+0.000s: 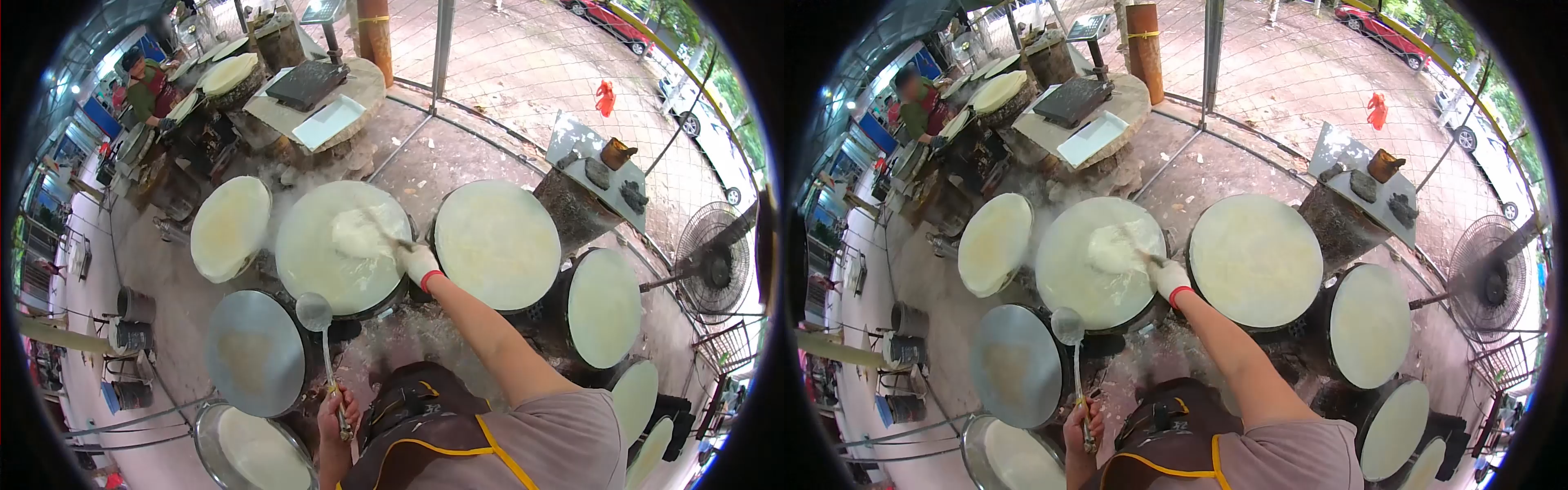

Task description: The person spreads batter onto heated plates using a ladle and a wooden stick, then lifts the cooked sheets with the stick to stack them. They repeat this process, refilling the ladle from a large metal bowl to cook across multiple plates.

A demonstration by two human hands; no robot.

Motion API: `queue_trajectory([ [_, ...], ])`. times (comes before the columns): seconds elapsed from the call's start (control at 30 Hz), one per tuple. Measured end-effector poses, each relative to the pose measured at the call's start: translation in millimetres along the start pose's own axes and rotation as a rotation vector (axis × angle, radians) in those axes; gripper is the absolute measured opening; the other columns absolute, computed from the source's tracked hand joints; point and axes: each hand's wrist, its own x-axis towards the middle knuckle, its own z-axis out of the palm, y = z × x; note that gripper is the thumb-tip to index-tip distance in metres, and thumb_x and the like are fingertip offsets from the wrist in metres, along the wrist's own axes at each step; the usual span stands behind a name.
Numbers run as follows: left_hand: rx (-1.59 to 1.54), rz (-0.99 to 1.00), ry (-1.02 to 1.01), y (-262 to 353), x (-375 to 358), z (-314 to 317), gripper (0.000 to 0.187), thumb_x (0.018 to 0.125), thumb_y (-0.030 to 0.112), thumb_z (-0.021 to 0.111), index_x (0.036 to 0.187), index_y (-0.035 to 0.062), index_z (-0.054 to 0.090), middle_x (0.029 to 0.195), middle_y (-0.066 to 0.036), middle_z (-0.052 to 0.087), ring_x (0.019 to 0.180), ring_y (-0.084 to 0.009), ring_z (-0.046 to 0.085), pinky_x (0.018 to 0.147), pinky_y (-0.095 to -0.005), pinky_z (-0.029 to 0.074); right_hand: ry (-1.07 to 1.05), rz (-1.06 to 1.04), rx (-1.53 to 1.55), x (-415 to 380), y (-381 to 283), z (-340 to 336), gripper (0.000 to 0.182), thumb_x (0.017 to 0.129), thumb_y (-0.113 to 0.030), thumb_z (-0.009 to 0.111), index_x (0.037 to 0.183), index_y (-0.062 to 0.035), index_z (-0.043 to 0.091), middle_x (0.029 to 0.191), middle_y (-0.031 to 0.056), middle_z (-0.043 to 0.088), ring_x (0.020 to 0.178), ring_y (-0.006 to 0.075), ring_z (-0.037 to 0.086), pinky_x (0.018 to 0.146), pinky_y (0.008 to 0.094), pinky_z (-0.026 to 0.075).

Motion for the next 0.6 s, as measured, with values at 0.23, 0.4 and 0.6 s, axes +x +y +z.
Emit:
queue_trajectory([
  [0.23,-0.064,-0.109,0.087,-8,9,-14,0.010,0.089,0.009,0.047,0.098,0.0053,0.049,0.067,-0.005,0.043,0.042,-0.0106,0.036,0.034,-0.0236,0.032,-0.343,0.022,0.048,-23,-14,-19,0.035,0.086,-0.021,0.056,0.114,-0.0005,0.059,0.086,0.0049,0.065,0.077,0.0120,0.056,0.070,0.0262,0.046],
  [0.4,0.560,0.031,0.316,0,32,6,0.008,0.087,0.010,0.050,0.086,0.0060,0.044,0.059,-0.004,0.039,0.037,-0.0113,0.036,0.031,-0.0264,0.031,-0.240,0.069,0.211,1,21,4,0.031,0.087,-0.022,0.057,0.109,0.0001,0.062,0.069,-0.0030,0.056,0.056,0.0063,0.046,0.051,0.0227,0.038],
  [0.6,1.001,0.220,0.426,2,95,42,0.012,0.085,0.013,0.050,0.089,0.0048,0.042,0.058,-0.005,0.041,0.036,-0.0153,0.042,0.030,-0.0303,0.033,-0.213,0.343,0.378,-101,16,-30,0.037,0.089,-0.031,0.054,0.120,-0.0116,0.057,0.074,0.0036,0.060,0.055,0.0098,0.051,0.045,0.0249,0.039],
])
